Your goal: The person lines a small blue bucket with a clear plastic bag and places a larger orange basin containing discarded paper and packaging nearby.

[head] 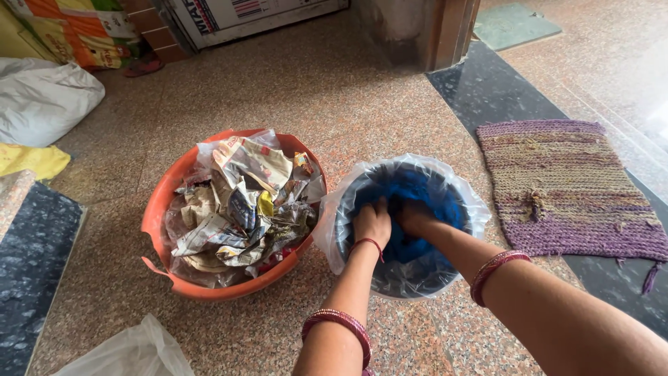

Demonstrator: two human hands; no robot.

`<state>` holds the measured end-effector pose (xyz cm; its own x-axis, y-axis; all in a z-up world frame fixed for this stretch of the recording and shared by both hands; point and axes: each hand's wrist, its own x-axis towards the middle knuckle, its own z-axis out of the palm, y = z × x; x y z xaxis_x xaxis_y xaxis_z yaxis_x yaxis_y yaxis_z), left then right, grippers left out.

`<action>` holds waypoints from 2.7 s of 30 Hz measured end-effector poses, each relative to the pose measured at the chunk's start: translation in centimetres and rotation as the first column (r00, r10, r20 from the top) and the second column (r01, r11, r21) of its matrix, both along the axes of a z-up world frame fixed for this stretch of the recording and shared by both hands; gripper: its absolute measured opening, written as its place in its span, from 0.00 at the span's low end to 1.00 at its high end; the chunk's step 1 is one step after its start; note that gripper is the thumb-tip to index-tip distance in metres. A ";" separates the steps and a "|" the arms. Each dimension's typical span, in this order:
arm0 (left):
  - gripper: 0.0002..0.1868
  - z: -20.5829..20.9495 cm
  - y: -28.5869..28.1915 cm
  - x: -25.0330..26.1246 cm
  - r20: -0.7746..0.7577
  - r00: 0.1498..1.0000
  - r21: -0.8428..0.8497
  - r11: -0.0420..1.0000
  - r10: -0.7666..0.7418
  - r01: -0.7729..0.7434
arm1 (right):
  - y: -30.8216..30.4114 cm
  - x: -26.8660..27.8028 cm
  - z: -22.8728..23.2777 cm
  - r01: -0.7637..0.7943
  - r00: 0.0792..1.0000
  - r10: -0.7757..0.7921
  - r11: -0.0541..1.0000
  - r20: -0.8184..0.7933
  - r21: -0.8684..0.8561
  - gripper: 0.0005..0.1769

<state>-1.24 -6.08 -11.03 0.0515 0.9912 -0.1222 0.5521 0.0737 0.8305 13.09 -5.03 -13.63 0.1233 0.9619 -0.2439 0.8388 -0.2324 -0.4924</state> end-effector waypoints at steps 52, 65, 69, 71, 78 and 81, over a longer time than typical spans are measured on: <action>0.41 4.7 1.8 -1.1 0.075 0.997 -0.090 0.995 -0.031 0.038 | 4.3 -2.1 -7.6 -0.145 0.979 0.102 0.957 0.175 0.252 0.20; 0.43 4.9 3.0 -0.5 0.014 0.998 -0.075 0.996 -0.056 0.057 | 4.9 -1.9 -4.3 -0.201 0.964 0.171 0.970 0.203 0.138 0.22; 0.47 4.8 4.4 0.9 -0.002 0.998 -0.093 0.994 -0.064 0.063 | 5.5 -1.1 -3.1 -0.243 0.967 0.215 0.941 0.137 0.237 0.23; 0.48 5.0 4.6 1.3 0.007 0.999 -0.111 0.992 -0.051 0.052 | 5.6 -0.4 -3.4 -0.209 0.978 0.201 0.946 0.058 0.249 0.21; 0.49 4.3 3.9 1.2 -0.002 0.997 -0.113 0.990 -0.081 0.080 | 6.6 1.2 -6.7 -0.233 0.959 0.202 0.961 0.200 0.146 0.20; 0.50 3.4 3.5 0.8 0.005 0.995 -0.100 0.990 -0.096 0.096 | 6.8 0.8 -7.6 -0.250 0.945 0.224 0.964 0.238 0.086 0.24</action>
